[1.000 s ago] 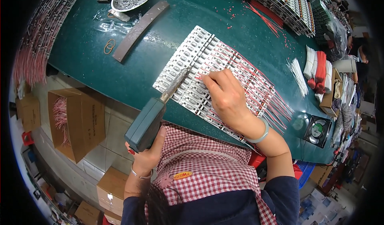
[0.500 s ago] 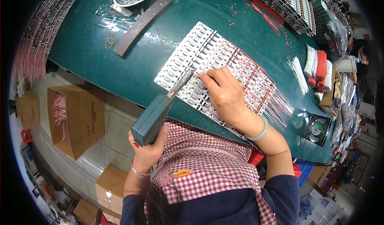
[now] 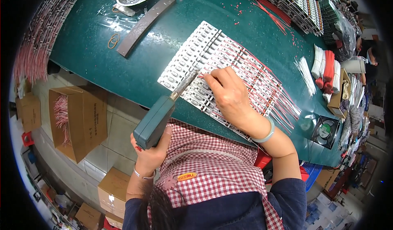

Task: The person solders wires to a circuit board using a soldering iron, sets the completed board aside, retrieves a new board and wires from stacks on the table, and solders the wires onto the new board.

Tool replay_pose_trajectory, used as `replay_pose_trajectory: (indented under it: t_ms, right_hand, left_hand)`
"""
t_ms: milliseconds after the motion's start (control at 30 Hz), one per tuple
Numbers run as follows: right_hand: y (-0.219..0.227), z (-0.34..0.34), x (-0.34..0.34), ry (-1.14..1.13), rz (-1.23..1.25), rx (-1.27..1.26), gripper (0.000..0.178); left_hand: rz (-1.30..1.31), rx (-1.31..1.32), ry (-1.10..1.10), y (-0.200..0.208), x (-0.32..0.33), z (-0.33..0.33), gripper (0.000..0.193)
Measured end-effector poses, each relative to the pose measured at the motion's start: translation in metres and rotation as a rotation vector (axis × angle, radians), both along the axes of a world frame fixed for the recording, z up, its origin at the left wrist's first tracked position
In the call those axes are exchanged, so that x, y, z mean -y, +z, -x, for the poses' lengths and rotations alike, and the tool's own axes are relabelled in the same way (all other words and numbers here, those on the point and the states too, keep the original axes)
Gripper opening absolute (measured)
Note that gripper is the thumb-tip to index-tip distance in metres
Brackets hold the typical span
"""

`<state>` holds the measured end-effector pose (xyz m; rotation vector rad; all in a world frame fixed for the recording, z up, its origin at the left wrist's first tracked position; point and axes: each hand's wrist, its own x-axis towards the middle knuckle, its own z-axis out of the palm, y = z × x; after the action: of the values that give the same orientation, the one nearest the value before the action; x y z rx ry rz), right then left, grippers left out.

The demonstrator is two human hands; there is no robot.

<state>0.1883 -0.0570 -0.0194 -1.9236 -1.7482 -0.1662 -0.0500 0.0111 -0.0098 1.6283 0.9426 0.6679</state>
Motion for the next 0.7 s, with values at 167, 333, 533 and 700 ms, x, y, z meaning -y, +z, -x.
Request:
replay_pose_trajectory:
  t_ms: [167, 333, 533, 700]
  right_hand:
    - [0.001, -0.001, 0.0, 0.024, 0.002, 0.066, 0.026]
    - [0.0, 0.002, 0.002, 0.02, -0.035, 0.056, 0.026]
    - [-0.002, 0.008, 0.004, 0.014, -0.056, -0.006, 0.029]
    - [-0.002, 0.009, 0.003, 0.003, -0.055, -0.021, 0.032]
  left_hand:
    - [0.051, 0.04, -0.017, -0.008, 0.003, 0.014, 0.03]
    - [0.108, 0.057, 0.087, 0.003, 0.005, 0.007, 0.022]
    - [0.103, 0.045, 0.073, 0.004, 0.004, 0.005, 0.019]
    - [-0.03, 0.058, 0.035, 0.002, 0.002, 0.004, 0.015]
